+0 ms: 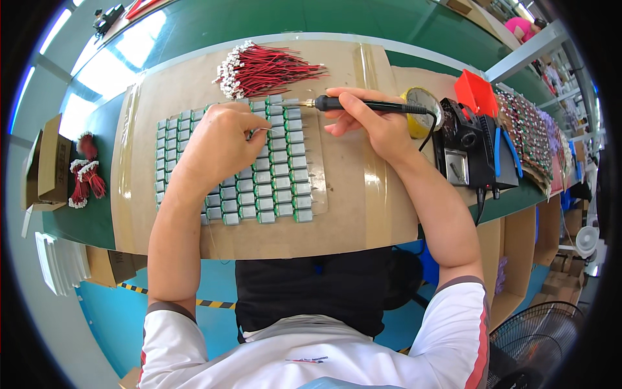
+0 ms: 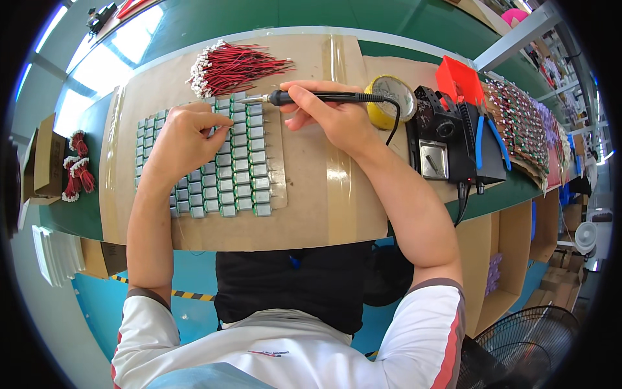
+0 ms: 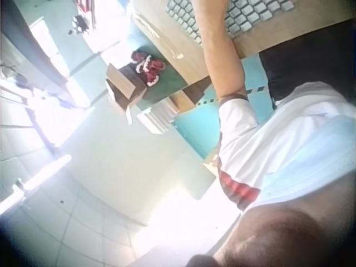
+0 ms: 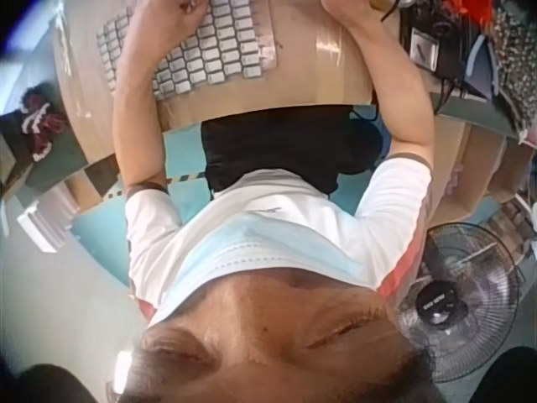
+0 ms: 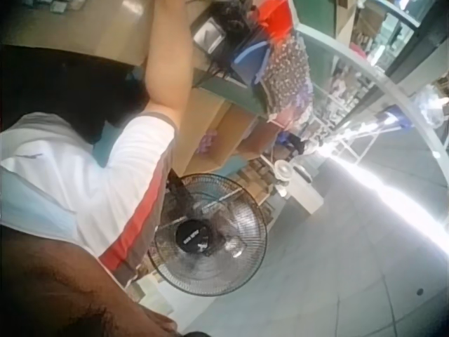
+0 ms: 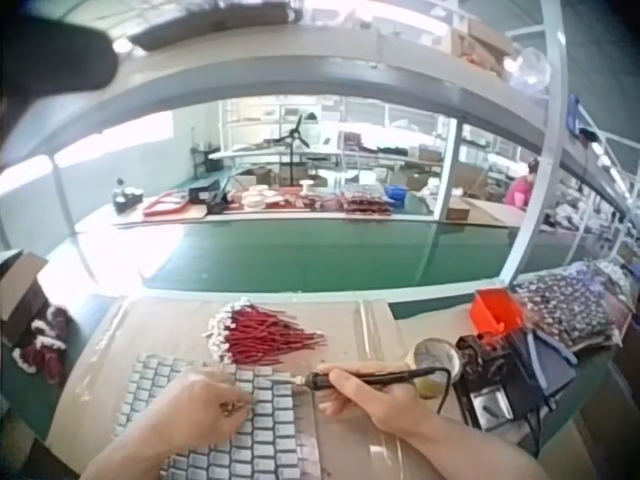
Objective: Soldering wires to a grid of small electronic components on a workbench.
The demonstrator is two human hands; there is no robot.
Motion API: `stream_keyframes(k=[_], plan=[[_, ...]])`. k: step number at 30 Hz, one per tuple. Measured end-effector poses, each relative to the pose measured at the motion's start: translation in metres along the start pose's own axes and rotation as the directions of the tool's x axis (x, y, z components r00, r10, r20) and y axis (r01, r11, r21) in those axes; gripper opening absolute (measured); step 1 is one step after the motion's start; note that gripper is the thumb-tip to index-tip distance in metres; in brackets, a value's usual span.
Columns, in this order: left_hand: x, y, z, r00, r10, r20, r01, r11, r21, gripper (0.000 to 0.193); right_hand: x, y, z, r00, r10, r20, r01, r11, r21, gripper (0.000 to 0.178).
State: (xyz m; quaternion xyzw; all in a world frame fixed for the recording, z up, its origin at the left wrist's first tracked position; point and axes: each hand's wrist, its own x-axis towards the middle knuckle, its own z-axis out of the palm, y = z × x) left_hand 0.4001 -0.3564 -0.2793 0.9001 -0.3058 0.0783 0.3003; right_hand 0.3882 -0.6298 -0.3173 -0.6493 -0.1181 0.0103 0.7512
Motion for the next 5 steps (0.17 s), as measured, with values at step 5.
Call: stream_keyframes(k=[5], plan=[[0.0001, 0.0026, -0.0031, 1.000, 0.001, 0.027, -0.002, 1.000, 0.016, 0.014, -0.0006, -0.0018, 0.0008, 1.000, 0.007, -0.007, -0.007, 1.000, 0.014, 0.026]])
